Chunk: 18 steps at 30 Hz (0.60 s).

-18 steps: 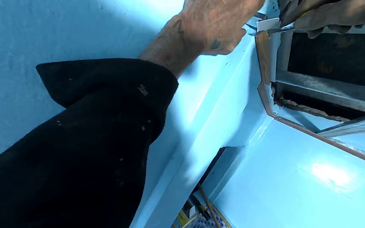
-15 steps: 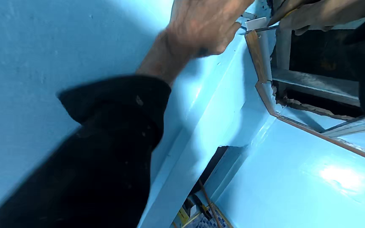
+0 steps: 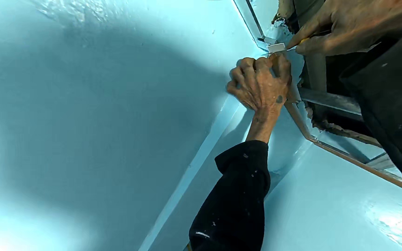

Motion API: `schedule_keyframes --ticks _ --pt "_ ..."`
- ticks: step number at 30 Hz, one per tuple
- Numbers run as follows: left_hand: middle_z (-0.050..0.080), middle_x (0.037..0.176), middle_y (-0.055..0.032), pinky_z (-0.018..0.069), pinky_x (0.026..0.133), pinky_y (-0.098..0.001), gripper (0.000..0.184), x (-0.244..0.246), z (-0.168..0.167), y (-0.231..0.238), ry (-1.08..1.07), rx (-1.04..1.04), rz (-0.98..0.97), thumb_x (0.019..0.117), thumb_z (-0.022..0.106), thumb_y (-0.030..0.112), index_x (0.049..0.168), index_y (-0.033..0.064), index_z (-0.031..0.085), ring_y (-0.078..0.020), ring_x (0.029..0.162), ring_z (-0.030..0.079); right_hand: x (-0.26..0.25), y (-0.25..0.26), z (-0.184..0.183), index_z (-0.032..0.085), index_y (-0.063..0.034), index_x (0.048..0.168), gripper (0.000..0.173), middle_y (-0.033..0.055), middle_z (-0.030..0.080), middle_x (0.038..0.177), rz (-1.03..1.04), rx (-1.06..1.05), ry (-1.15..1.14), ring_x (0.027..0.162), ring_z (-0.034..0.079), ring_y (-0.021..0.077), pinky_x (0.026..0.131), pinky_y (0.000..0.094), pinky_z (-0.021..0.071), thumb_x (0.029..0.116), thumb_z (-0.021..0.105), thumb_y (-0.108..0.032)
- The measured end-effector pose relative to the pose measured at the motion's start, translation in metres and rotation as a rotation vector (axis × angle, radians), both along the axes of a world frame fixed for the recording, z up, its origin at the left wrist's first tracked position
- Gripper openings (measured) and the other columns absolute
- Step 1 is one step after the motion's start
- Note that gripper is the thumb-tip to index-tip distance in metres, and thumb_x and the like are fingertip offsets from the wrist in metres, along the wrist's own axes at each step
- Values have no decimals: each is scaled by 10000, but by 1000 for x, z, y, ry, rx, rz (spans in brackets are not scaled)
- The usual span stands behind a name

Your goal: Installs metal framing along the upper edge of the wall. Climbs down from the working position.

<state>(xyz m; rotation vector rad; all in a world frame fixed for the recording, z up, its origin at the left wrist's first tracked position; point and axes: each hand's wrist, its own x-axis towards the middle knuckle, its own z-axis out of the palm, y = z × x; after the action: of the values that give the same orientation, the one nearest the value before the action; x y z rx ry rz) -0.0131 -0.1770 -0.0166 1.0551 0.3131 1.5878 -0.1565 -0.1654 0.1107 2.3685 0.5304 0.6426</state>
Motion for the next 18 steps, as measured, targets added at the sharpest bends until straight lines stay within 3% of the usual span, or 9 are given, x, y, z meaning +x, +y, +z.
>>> schedule_keyframes --ticks 6,14,17,18 --pt "626 995 -41 350 928 -509 341 -2 5 1 130 3 4 863 663 541 813 212 736 -285 1081 560 2 -2 8 714 -65 1263 294 190 711 997 21 -107 -19 849 628 267 743 499 462 1079 494 -128" --pt "631 1036 -39 336 944 -531 324 -2 6 2 156 21 -1 880 627 518 770 226 716 -296 1128 541 12 -8 16 695 -55 1259 298 124 663 892 42 -72 22 717 538 164 664 396 445 1080 476 -150" --pt "664 1069 -31 354 933 -519 281 -1 4 2 169 36 26 888 646 488 827 240 763 -290 1132 558 11 -10 12 683 -61 1294 321 205 694 1054 20 -76 -5 889 634 289 766 519 479 1088 463 -171" --pt "660 1067 -24 353 932 -513 266 -1 4 2 172 39 28 888 643 476 831 246 762 -283 1131 556 12 -12 11 689 -79 1289 322 205 694 1038 28 -98 -24 888 638 306 749 539 470 1086 461 -182"
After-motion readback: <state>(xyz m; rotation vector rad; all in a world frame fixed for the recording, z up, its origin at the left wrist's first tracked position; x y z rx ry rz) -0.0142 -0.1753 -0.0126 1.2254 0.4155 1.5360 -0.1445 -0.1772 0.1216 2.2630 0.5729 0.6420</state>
